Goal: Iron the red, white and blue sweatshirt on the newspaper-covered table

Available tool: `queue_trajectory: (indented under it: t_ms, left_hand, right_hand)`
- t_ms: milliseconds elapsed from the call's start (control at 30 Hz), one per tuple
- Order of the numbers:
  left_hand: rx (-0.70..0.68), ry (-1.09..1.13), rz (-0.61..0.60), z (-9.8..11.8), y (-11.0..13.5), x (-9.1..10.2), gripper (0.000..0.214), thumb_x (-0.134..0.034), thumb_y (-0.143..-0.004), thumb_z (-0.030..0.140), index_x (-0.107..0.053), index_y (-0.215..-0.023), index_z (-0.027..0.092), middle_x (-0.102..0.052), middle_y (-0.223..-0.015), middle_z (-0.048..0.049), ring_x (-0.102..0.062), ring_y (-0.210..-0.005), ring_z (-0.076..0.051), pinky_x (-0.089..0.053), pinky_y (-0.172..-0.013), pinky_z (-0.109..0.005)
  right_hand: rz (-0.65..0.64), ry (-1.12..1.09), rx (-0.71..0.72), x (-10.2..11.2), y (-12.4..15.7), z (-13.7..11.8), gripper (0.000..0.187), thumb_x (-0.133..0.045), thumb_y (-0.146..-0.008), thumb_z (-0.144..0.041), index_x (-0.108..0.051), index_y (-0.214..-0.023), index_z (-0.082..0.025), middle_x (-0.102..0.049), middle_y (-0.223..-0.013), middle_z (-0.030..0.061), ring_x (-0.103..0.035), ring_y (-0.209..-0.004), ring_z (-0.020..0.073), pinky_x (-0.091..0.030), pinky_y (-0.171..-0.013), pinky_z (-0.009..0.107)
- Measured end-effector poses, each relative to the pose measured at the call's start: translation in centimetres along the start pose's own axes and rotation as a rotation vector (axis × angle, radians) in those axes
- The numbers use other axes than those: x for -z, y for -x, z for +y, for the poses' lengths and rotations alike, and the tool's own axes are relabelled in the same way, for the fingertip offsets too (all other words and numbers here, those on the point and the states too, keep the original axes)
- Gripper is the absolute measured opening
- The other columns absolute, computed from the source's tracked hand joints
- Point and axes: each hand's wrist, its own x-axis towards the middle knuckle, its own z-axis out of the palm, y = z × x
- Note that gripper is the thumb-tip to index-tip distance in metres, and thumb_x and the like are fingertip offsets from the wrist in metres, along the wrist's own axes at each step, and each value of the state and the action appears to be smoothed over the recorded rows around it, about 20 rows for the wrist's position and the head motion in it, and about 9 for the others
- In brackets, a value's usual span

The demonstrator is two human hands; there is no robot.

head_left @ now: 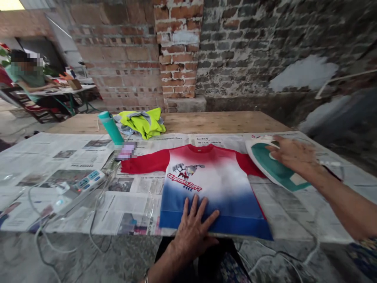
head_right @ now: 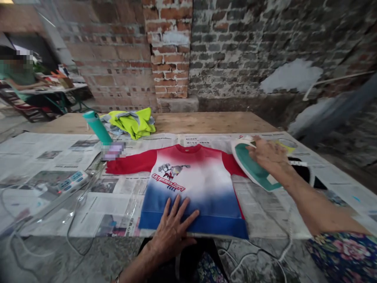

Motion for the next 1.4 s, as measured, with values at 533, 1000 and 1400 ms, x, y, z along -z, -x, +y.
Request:
queue_trajectory:
  t_ms: [533,1000,1400]
  left_hand:
    - [0.205,0.087,0.361,2.0,2.5,-0.4,0.043,-0.062,-0.102,0.053,-0.07,-0.132,0.023,-0.073,-0.139,-0.0122,-0.067,-0.131,-0.028,-0.047,-0.122,-0.05]
    - [0.204,-0.035,0.389,2.2,4.1,-1.0,0.057,-0.062,-0.103,0.056,-0.061,-0.147,0.02,-0.054,-0.164,-0.0113,-0.04,-0.159,-0.03,-0.035,-0.13,-0.05]
    - [0.216,-0.048,0.379,2.2,3.9,-0.5,0.054,-0.063,-0.102,0.056,-0.064,-0.144,0.022,-0.057,-0.162,-0.0092,-0.04,-0.159,-0.028,-0.024,-0.135,-0.047]
  right_hand:
    - [-0.327,-0.436,0.447,-0.5,0.9,-25.4,0.031,-0.062,-0.09,-0.032,-0.079,-0.115,-0.022,-0.082,-0.099,0.0071,-0.075,-0.094,0.0276,-0.057,-0.078,0.032]
    - [-0.3,-0.27,0.627,-2.1,5.1,-31.2,0.052,-0.055,-0.097,-0.034,-0.063,-0.147,-0.021,-0.07,-0.144,0.0139,-0.065,-0.129,0.0335,-0.053,-0.103,0.042]
    - [-0.429,-0.317,0.835,-0.7,10.4,-36.3,0.055,-0.054,-0.1,-0.03,-0.06,-0.154,-0.021,-0.07,-0.144,0.0118,-0.063,-0.133,0.0317,-0.05,-0.107,0.04]
